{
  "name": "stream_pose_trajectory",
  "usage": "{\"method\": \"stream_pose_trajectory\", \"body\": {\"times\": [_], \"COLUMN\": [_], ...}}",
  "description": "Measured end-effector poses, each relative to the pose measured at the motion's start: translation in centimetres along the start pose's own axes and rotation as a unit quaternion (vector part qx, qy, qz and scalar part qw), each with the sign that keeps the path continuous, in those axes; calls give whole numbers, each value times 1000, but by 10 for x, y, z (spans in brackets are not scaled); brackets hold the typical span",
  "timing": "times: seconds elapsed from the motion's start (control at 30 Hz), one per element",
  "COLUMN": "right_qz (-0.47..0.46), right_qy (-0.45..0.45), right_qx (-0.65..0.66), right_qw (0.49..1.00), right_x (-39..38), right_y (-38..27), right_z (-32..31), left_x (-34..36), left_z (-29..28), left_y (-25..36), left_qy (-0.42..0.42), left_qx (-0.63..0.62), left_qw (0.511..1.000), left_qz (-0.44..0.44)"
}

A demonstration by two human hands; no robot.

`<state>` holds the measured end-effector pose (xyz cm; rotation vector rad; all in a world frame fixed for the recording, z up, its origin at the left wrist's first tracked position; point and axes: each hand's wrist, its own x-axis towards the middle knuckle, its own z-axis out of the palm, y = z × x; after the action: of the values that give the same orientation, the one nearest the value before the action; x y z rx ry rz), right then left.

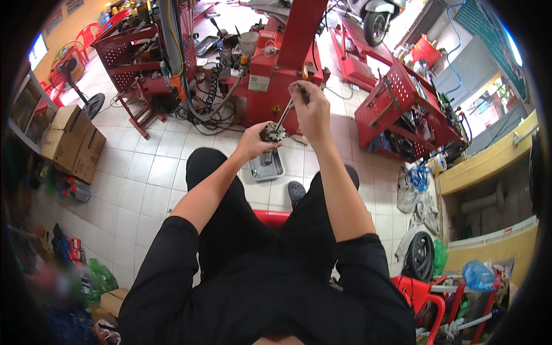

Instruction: The person sits on a red chair in a workshop, holding a mechanical part in a metal tray on their lap. They use a screwdriver to tighten a screw on the part, then place the tool in the tray and continue to manipulate the part with their hands.

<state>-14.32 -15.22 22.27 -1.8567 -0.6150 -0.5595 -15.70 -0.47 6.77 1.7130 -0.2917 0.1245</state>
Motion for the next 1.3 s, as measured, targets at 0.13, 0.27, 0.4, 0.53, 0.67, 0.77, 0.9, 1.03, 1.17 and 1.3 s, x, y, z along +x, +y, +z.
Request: {"method": "stream_pose_trajectory", "body": {"times": [0.13,0.27,0.4,0.53,0.67,0.77,0.9,1.03,1.17,1.3], "right_qz": [29,48,59,74,92,111,106,28,84,126], "right_qy": [-13,33,34,18,-1,-6,-40,-91,-90,-111], "right_qx": [35,118,186,136,56,62,15,-127,-55,-42], "right_qw": [999,991,980,988,994,992,993,987,991,985], "right_x": [20,49,70,75,78,79,84,83,83,87], "right_y": [-3,27,49,81,102,116,122,127,120,108], "right_z": [-9,-18,-24,-21,-15,-19,-12,-13,-10,-13], "left_x": [38,80,100,102,107,116,122,121,122,124], "left_z": [0,-4,-2,-4,-9,-1,0,4,8,9], "left_y": [18,26,18,0,-29,-31,-47,-67,-69,-70], "left_qy": [3,-39,-72,-51,3,-25,-51,-18,-6,-4], "left_qx": [-26,41,28,0,88,140,155,125,71,59], "left_qw": [1000,997,997,997,996,990,986,991,994,994], "left_qz": [14,47,-8,-52,-13,-1,-24,-46,-88,-94]}}
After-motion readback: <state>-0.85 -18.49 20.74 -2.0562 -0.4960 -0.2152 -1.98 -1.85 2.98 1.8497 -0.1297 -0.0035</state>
